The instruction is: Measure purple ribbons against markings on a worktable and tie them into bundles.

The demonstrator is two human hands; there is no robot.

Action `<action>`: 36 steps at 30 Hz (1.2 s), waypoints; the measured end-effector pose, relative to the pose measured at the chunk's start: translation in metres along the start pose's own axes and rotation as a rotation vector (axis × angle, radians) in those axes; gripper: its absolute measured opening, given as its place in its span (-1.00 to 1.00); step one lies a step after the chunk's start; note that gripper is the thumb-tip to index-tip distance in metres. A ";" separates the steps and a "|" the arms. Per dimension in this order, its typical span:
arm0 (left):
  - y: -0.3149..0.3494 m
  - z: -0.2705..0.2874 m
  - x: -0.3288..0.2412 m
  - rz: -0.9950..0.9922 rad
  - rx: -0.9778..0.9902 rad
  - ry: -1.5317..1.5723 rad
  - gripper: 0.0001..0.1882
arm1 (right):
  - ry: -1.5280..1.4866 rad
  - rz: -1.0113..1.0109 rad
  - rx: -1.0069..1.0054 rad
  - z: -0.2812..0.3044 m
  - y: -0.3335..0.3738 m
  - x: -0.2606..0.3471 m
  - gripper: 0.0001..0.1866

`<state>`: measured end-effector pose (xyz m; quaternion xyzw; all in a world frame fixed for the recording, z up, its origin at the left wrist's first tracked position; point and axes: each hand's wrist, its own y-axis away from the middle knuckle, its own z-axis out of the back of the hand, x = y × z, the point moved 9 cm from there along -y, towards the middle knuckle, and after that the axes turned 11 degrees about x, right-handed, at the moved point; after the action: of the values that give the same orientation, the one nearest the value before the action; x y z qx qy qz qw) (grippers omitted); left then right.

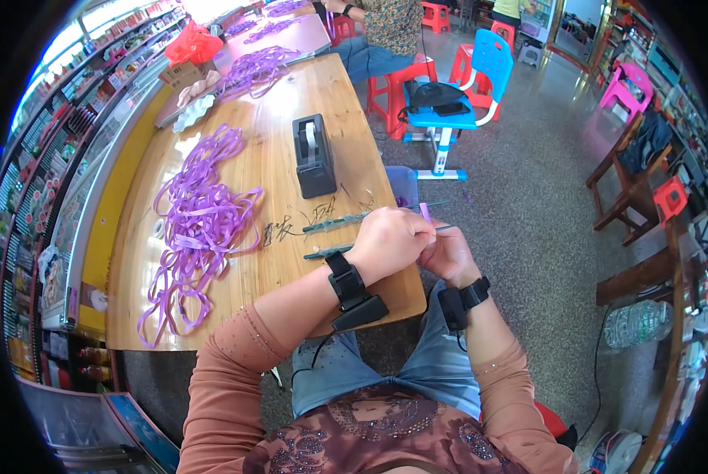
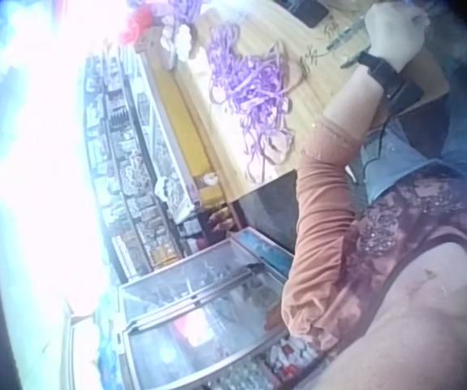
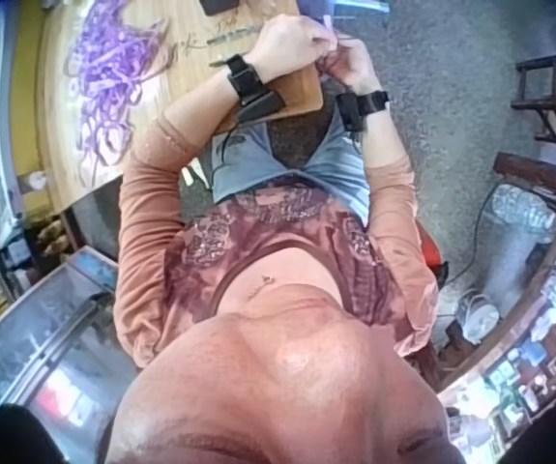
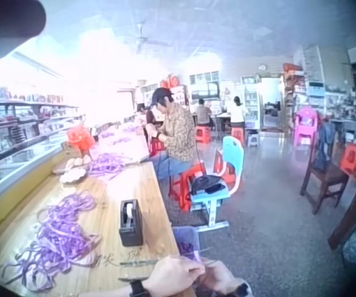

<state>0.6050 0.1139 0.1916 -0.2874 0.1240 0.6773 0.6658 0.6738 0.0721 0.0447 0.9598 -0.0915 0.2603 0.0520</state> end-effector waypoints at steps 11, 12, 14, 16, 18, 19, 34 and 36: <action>0.001 -0.001 -0.003 -0.050 -0.016 -0.024 -0.93 | 0.097 -0.039 -0.027 -0.011 0.000 0.001 -0.75; 0.003 0.001 -0.003 -0.045 -0.046 -0.023 -0.93 | 0.122 -0.027 -0.039 -0.012 0.000 0.002 -0.75; 0.003 0.004 -0.003 -0.045 -0.076 -0.023 -0.93 | 0.144 -0.016 -0.051 -0.004 0.000 0.001 -0.75; 0.002 0.002 -0.006 -0.088 -0.065 -0.014 -0.92 | 0.167 -0.007 -0.063 -0.002 0.000 0.002 -0.75; 0.004 0.004 -0.005 -0.085 -0.081 -0.023 -0.93 | 0.000 -0.047 -0.045 -0.007 -0.001 -0.004 -0.70; 0.003 0.004 -0.007 -0.083 -0.091 -0.034 -0.93 | -0.004 -0.044 -0.044 -0.008 -0.001 -0.002 -0.70; 0.003 0.003 -0.004 -0.076 -0.089 -0.035 -0.93 | -0.197 0.042 0.025 -0.050 0.012 0.013 -0.22; 0.003 0.002 -0.001 -0.047 -0.087 -0.014 -0.93 | -0.035 0.029 -0.001 -0.049 0.021 0.020 -0.19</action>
<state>0.6018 0.1139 0.1935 -0.3143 0.0831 0.6682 0.6692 0.6622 0.0561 0.0982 0.9627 -0.1062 0.2443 0.0472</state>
